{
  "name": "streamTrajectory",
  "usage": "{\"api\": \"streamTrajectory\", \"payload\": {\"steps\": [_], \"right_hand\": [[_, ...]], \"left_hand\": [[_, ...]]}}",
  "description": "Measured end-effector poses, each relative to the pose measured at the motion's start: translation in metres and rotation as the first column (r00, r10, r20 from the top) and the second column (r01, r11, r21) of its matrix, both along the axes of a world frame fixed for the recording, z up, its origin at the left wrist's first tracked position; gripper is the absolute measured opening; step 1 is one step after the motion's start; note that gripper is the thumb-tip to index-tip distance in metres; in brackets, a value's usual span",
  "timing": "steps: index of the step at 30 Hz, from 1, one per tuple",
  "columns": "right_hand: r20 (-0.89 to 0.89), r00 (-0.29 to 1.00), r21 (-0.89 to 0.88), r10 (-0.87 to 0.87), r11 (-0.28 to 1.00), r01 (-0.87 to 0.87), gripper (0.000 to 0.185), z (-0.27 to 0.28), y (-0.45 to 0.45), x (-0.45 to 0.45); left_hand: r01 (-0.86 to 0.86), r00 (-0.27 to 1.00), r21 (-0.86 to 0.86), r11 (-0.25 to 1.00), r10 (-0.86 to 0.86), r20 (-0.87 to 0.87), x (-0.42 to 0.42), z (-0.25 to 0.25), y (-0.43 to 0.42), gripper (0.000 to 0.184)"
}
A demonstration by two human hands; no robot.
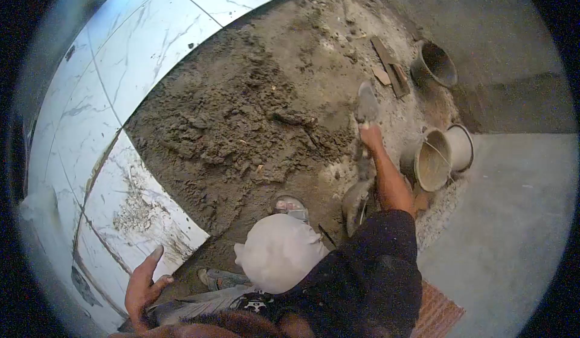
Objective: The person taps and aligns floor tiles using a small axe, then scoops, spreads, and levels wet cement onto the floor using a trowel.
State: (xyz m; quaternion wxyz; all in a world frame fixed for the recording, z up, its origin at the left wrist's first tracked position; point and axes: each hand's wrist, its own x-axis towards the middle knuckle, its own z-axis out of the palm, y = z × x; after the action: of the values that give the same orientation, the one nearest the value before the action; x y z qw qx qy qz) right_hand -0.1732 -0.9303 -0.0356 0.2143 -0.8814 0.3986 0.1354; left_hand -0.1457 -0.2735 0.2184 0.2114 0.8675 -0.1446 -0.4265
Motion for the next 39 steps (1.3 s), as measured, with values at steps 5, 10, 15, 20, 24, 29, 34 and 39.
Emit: {"api": "streamTrajectory", "payload": {"steps": [5, 10, 15, 20, 24, 29, 34, 39], "right_hand": [[0.138, 0.944, -0.046, 0.300, 0.954, -0.297, 0.040, 0.011, 0.057, 0.000], [0.119, 0.908, -0.039, 0.402, 0.916, -0.400, 0.038, 0.063, 0.116, 0.025], [0.348, 0.732, -0.312, 0.586, 0.808, -0.499, 0.024, 0.061, 0.136, 0.139], [0.306, 0.683, -0.383, 0.663, 0.743, -0.550, 0.024, 0.011, 0.137, 0.275], [0.254, 0.791, -0.336, 0.557, 0.818, -0.468, 0.024, -0.010, 0.185, 0.288], [0.186, 0.846, -0.081, 0.500, 0.866, -0.494, 0.026, -0.012, 0.165, 0.321], [0.313, 0.858, -0.155, 0.407, 0.913, -0.377, 0.036, 0.027, 0.122, 0.296], [0.103, 0.905, -0.025, 0.413, 0.911, -0.413, 0.037, -0.019, 0.048, 0.326]], "left_hand": [[0.043, 0.999, -0.027, 0.999, -0.042, 0.028, -0.007, 0.009, 0.008, 0.074], [0.036, 0.999, -0.002, 0.999, -0.036, 0.005, -0.005, 0.006, 0.011, 0.074], [0.025, 1.000, 0.010, 1.000, -0.025, 0.015, 0.003, 0.003, 0.003, 0.074], [-0.034, 0.999, 0.043, 0.998, 0.036, -0.036, -0.001, 0.003, 0.002, 0.072], [-0.077, 0.996, 0.071, 0.995, 0.079, -0.034, -0.006, -0.002, 0.008, 0.073], [-0.097, 0.994, 0.087, 0.991, 0.102, -0.048, -0.006, 0.003, 0.006, 0.074], [-0.101, 0.992, 0.086, 0.991, 0.107, -0.067, -0.017, 0.010, 0.015, 0.072], [-0.150, 0.983, 0.116, 0.982, 0.160, -0.089, -0.022, 0.013, 0.017, 0.070]]}}
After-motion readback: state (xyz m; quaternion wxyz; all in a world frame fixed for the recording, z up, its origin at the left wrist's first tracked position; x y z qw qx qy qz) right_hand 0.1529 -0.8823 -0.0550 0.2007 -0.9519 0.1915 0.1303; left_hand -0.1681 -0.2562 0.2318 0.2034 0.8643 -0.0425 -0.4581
